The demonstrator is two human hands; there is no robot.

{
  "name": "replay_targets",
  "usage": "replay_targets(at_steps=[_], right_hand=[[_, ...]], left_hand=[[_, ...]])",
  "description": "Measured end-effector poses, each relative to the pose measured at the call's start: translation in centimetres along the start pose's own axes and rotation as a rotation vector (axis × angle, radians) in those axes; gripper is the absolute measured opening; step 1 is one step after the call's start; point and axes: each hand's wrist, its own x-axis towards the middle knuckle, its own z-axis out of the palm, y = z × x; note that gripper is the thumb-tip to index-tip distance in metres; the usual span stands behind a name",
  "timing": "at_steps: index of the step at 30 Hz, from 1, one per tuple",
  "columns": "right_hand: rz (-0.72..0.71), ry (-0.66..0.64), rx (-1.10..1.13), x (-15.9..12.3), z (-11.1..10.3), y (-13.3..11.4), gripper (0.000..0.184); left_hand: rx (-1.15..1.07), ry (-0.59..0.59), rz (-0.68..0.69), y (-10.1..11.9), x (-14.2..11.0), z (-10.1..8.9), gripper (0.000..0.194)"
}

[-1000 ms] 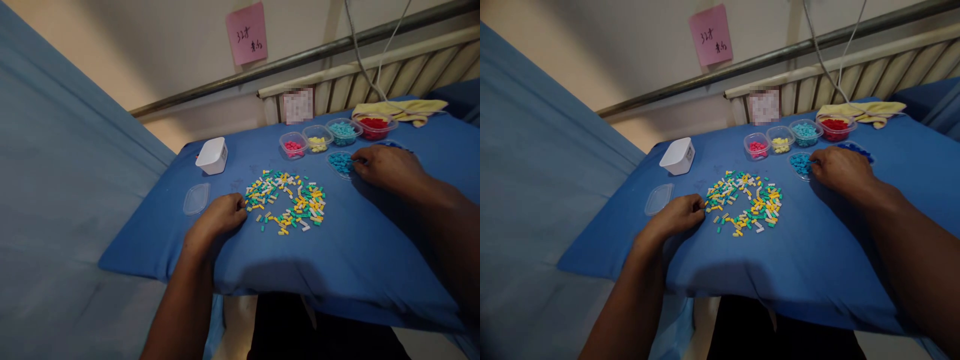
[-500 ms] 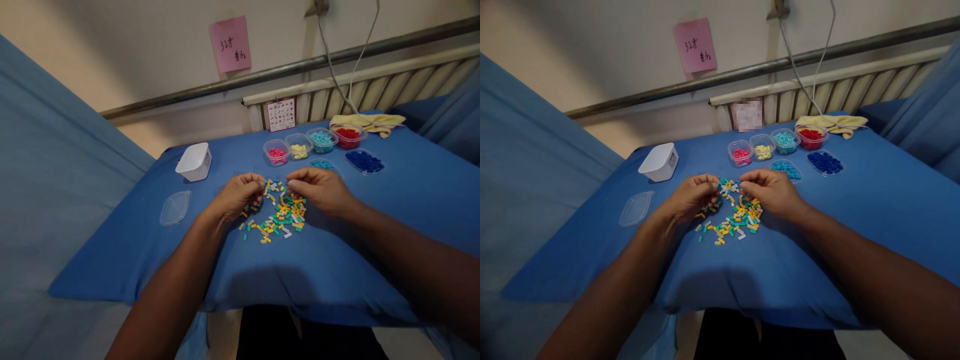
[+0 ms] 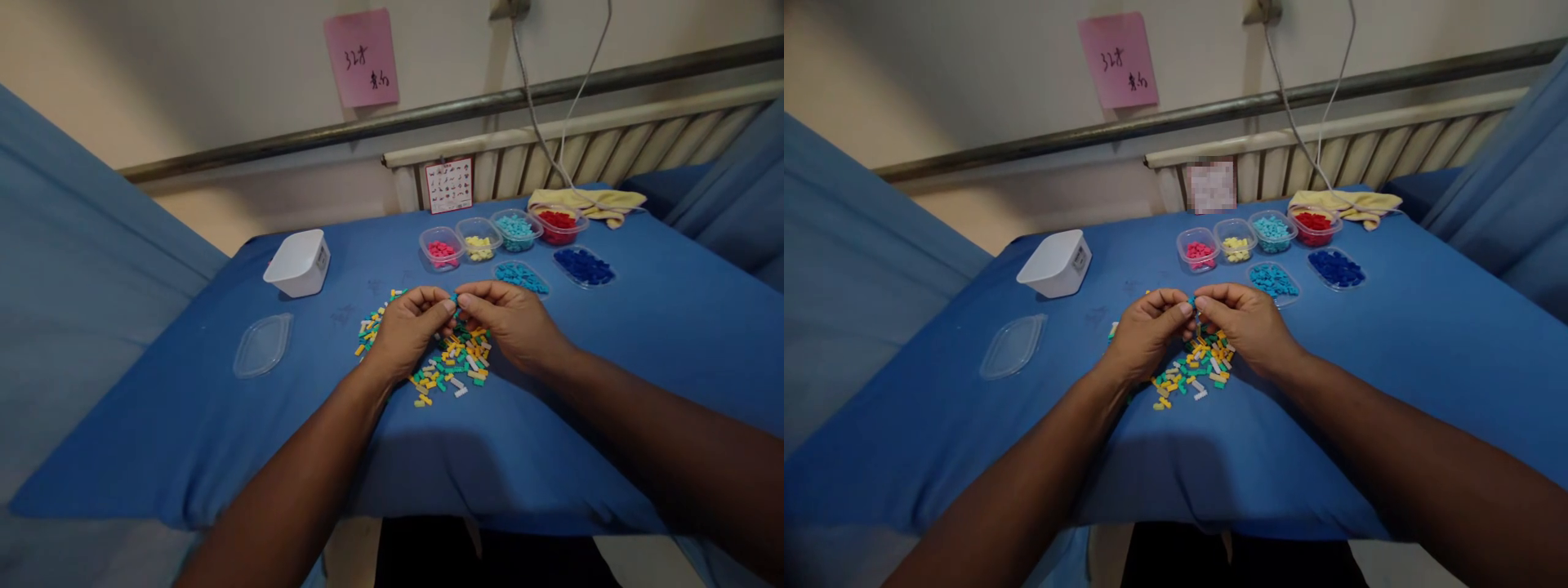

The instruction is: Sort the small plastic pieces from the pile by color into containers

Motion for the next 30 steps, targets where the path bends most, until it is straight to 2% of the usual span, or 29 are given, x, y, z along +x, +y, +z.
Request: replay_targets(at_steps=[4, 11, 15, 19, 25, 30], right_hand=[[0.023, -0.023, -0.036, -0.1, -0.2, 0.0, 0.035], [0.172, -0.126, 0.135, -0.2, -0.2, -0.1, 0.039], [0.220, -0.159, 0.144, -0.2, -0.4, -0.2, 0.040], [0.177, -0.162, 0.031, -0.3, -0.5, -0.3, 0.039], [-0.018, -0.108, -0.215, -0.5, -0.4, -1.0, 0.029], [-0.027, -0.094, -0.230, -0.3, -0.6, -1.2, 0.029]], left_hand=[[0.048, 0.047, 0.051, -0.1, -0.2, -0.2, 0.038], [0.049, 0.034, 0.044, 0.1, -0.5, -0.5, 0.039], [0.063, 0.030, 0.066, 0.1, -0.7, -0.7, 0.037], [0.087, 0.044, 0.071, -0.1, -0.8, -0.6, 0.037], [0.114, 0.078, 0.116, -0.5, -0.6, -0.3, 0.030], [-0.040, 0.095, 0.037, -0.4, -0.5, -0.2, 0.036]])
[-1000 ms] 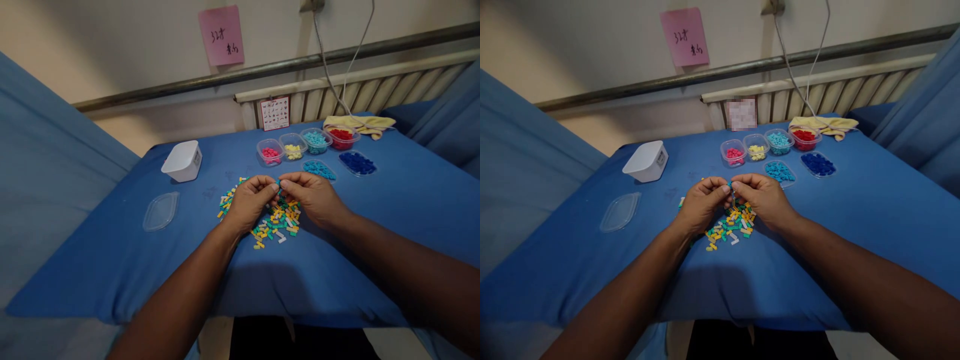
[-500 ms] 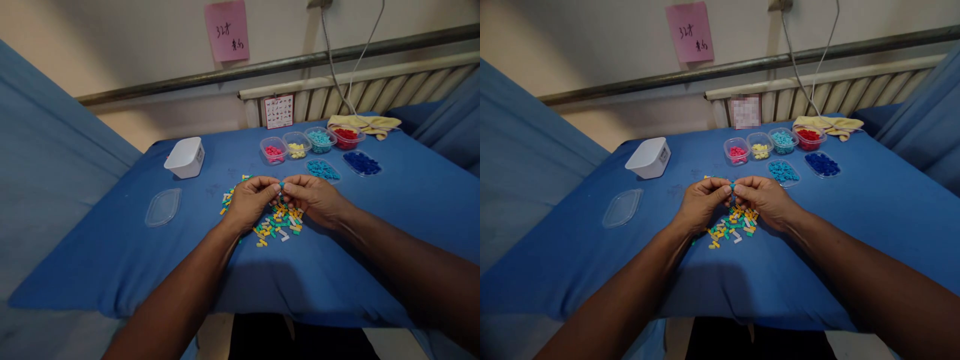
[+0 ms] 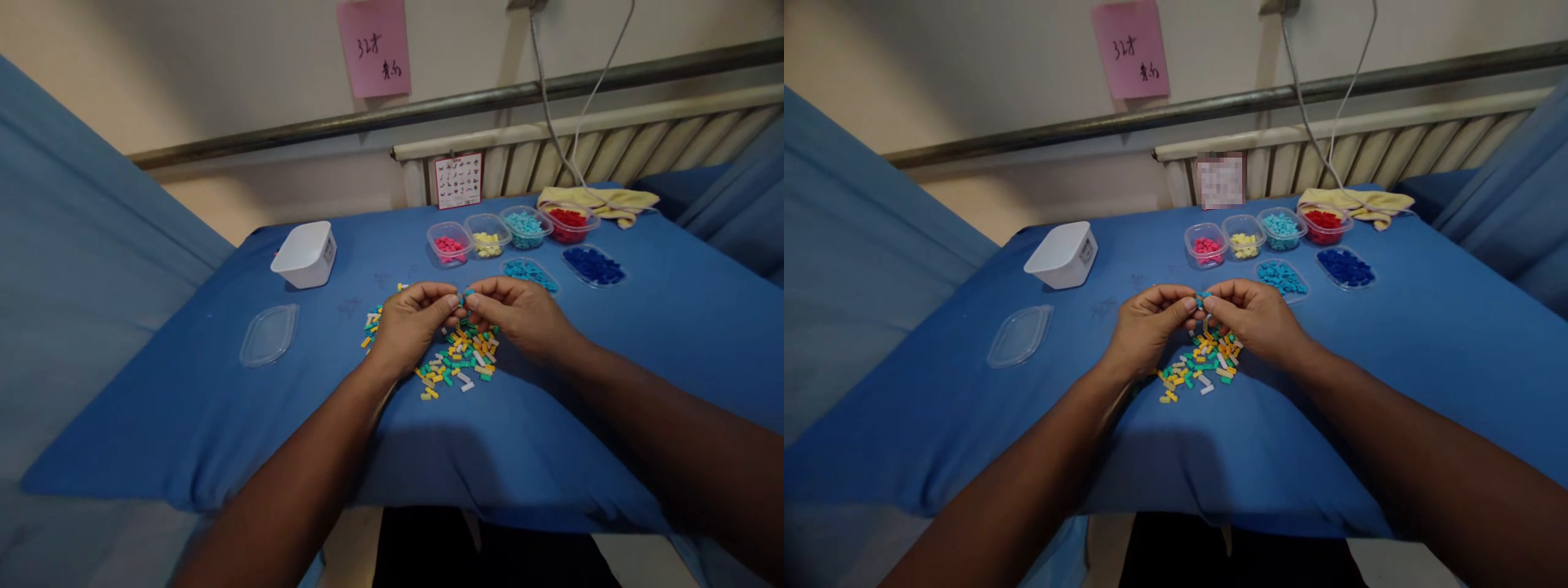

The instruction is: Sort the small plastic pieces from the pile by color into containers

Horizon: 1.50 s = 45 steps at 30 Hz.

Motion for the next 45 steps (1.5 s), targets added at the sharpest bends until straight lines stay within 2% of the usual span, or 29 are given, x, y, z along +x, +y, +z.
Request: replay_targets(at_steps=[7, 19, 27, 31, 35, 45], right_hand=[[-0.019, -0.020, -0.095, -0.3, -0.1, 0.5, 0.027], [-0.038, 0.019, -0.041, 0.0, 0.2, 1.0, 0.034], [-0.023, 0.016, -0.011, 0.1, 0.1, 1.1, 0.031], [-0.069, 0.029, -0.080, -0.1, 0.3, 0.9, 0.025], [-0.097, 0.051, -0.165, -0.3, 0.2, 0.7, 0.024], [-0.094, -0.003, -0.278, 0.0, -0.5, 0.8, 0.027]], left_hand=[[-0.090, 0.053, -0.034, 0.4, 0.2, -0.5, 0.044], [0.088, 0.067, 0.085, -0.5, -0.1, -0.2, 0.029], [0.023, 0.021, -0.016, -0.2, -0.2, 0.0, 0.032], [0.017, 0.037, -0.055, -0.2, -0.2, 0.1, 0.031], [-0.003, 0.028, -0.038, -0.4, -0.2, 0.1, 0.034], [-0.034, 0.027, -0.125, -0.4, -0.3, 0.1, 0.034]])
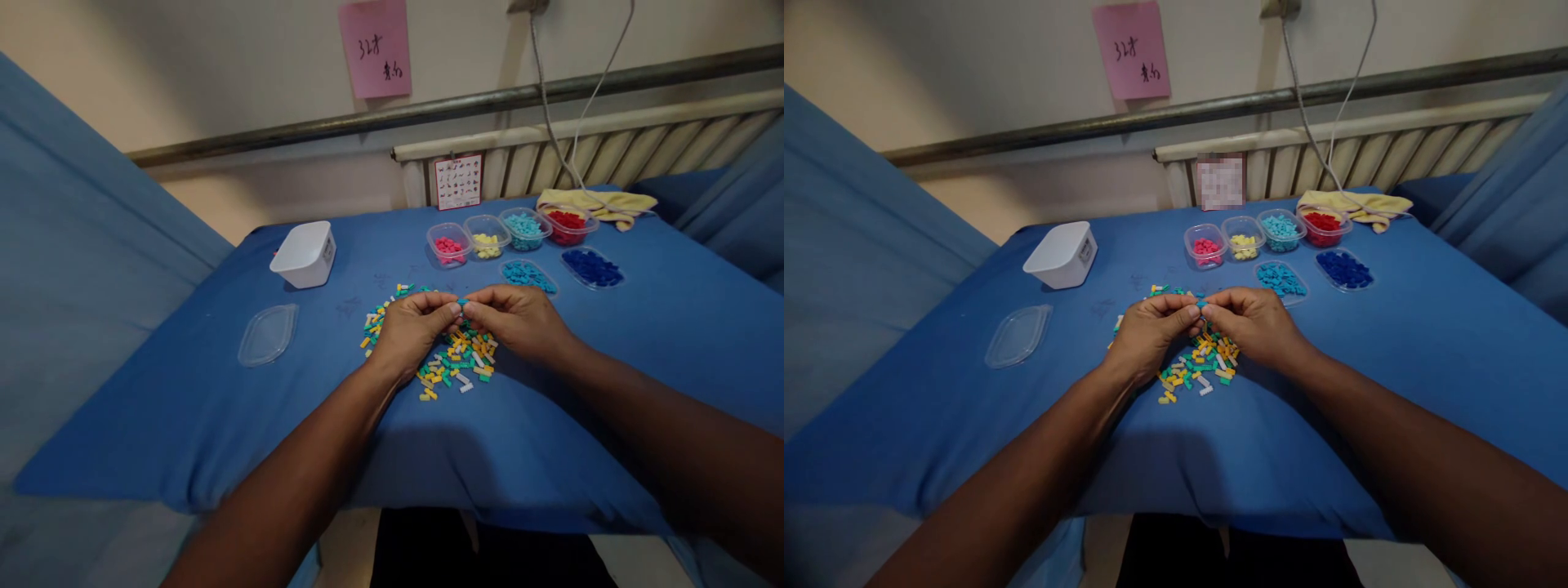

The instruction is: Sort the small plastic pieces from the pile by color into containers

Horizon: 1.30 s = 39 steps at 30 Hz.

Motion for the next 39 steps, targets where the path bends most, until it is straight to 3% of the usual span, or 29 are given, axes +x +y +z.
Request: replay_targets(at_steps=[2, 5, 8, 12, 17, 22, 26, 31, 36, 39], right_hand=[[0.010, 0.018, -0.020, 0.4, -0.6, 0.2, 0.029], [-0.043, 0.146, -0.197, 1.2, -3.0, 0.9, 0.029], [-0.078, 0.235, -0.610, 1.9, -6.7, 2.0, 0.024], [0.065, 0.194, -1.060, 2.2, -10.2, 3.2, 0.024], [0.149, 0.132, -1.231, 2.1, -10.6, 3.7, 0.030], [0.081, 0.096, -1.248, 1.9, -10.6, 3.9, 0.033], [-0.098, 0.148, -1.229, 1.6, -10.0, 3.9, 0.035], [-0.315, 0.050, -1.116, 1.4, -8.0, 4.1, 0.031], [-0.432, -0.047, -1.035, 1.1, -6.6, 4.6, 0.030], [-0.450, -0.070, -0.997, 1.0, -6.2, 4.6, 0.029]], left_hand=[[-0.060, -0.012, -0.053, 0.4, 0.1, -0.1, 0.029], [-0.171, -0.026, -0.121, 1.2, 0.1, -0.5, 0.019], [-0.241, -0.033, -0.169, 2.1, 0.0, -1.1, 0.010], [-0.282, -0.014, -0.162, 2.5, 0.1, -2.0, 0.007], [-0.230, -0.014, -0.114, 2.7, 0.3, -3.3, 0.017], [-0.176, 0.028, -0.036, 3.2, 0.6, -4.4, 0.030], [-0.099, 0.109, 0.085, 4.3, 1.2, -6.3, 0.032], [0.305, 0.196, 0.178, 5.6, 1.4, -9.7, 0.016], [0.973, -0.042, 0.019, 7.0, -0.2, -12.0, 0.022], [1.165, -0.111, -0.043, 8.0, -1.4, -12.6, 0.024]])
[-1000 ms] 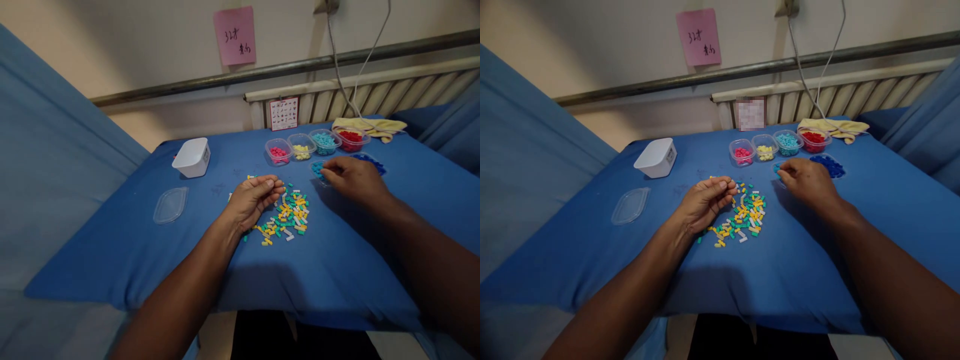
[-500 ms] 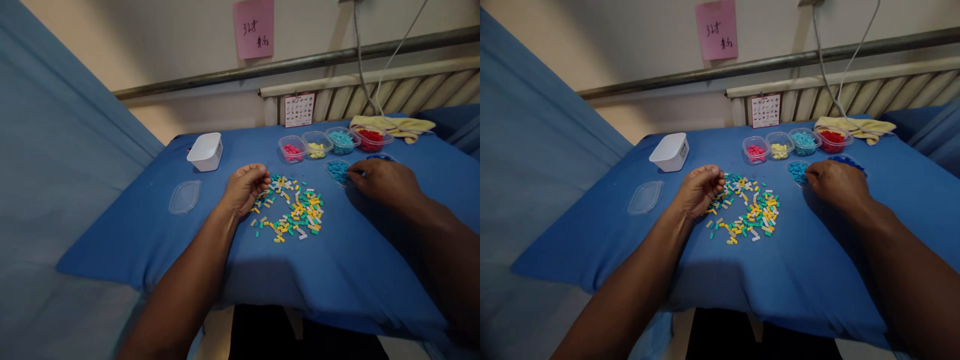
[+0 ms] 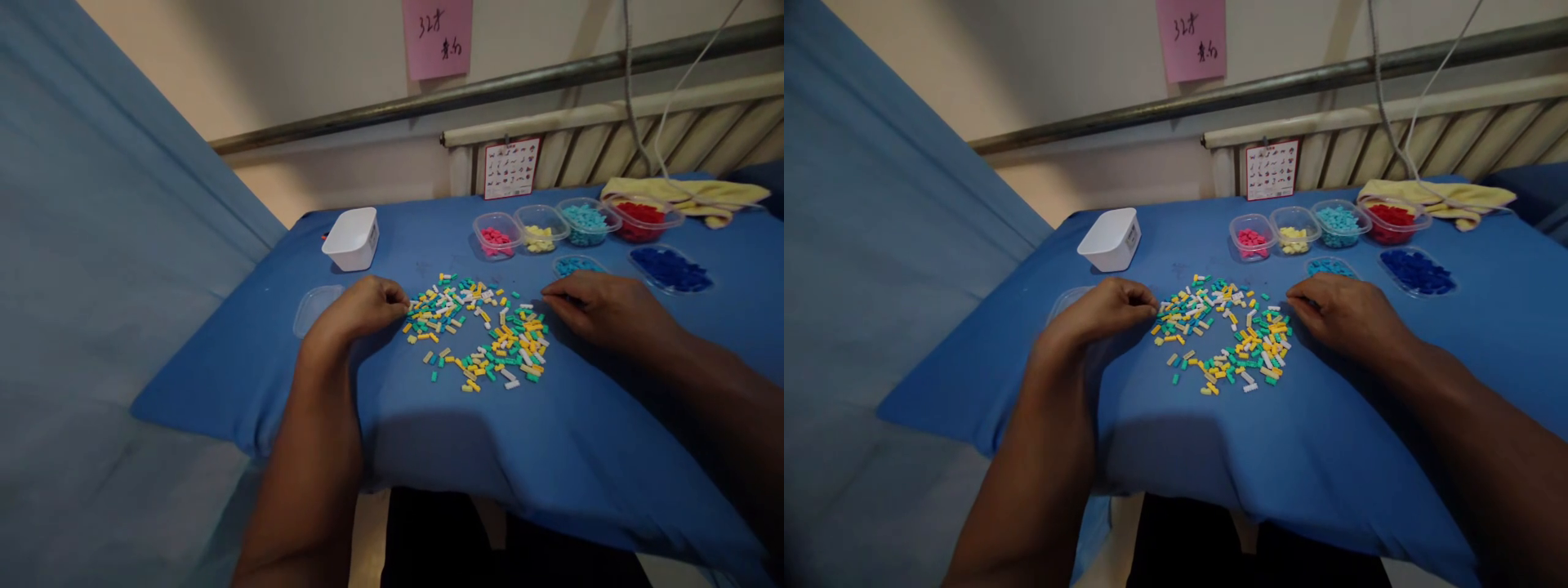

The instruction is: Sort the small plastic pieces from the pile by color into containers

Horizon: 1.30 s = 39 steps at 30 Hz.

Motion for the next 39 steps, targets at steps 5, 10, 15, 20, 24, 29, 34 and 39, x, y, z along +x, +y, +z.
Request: replay_targets(at_steps=[5, 10, 15, 20, 24, 29, 34, 39], right_hand=[[-0.029, -0.024, 0.091, 0.1, 0.1, -0.7, 0.030], [-0.033, -0.032, 0.160, 0.3, 0.0, -1.4, 0.030], [-0.041, -0.046, 0.196, 0.4, -0.2, -1.8, 0.032], [-0.042, -0.034, 0.217, 0.2, -0.1, -1.9, 0.030], [-0.052, -0.061, 0.245, 0.2, 0.0, -2.2, 0.028], [-0.089, -0.051, 0.260, 0.3, 0.0, -3.0, 0.028], [-0.117, -0.047, 0.276, 0.3, 0.2, -3.2, 0.027], [-0.120, -0.050, 0.271, 0.4, 0.2, -3.4, 0.026]], left_hand=[[0.092, -0.081, -0.016, 0.2, -0.5, 0.0, 0.024], [0.209, -0.060, -0.001, 0.4, 0.2, 1.4, 0.021], [0.214, -0.063, -0.003, 0.6, 0.0, 1.4, 0.016], [0.164, -0.093, -0.020, 0.8, -0.4, 1.2, 0.018], [0.276, -0.107, -0.042, 1.4, -0.5, 1.1, 0.012], [0.252, -0.072, -0.007, 3.3, -1.7, 1.2, 0.012], [0.259, -0.145, 0.190, 4.7, -3.9, 3.0, 0.019], [0.334, -0.150, 0.229, 4.6, -5.0, 4.6, 0.020]])
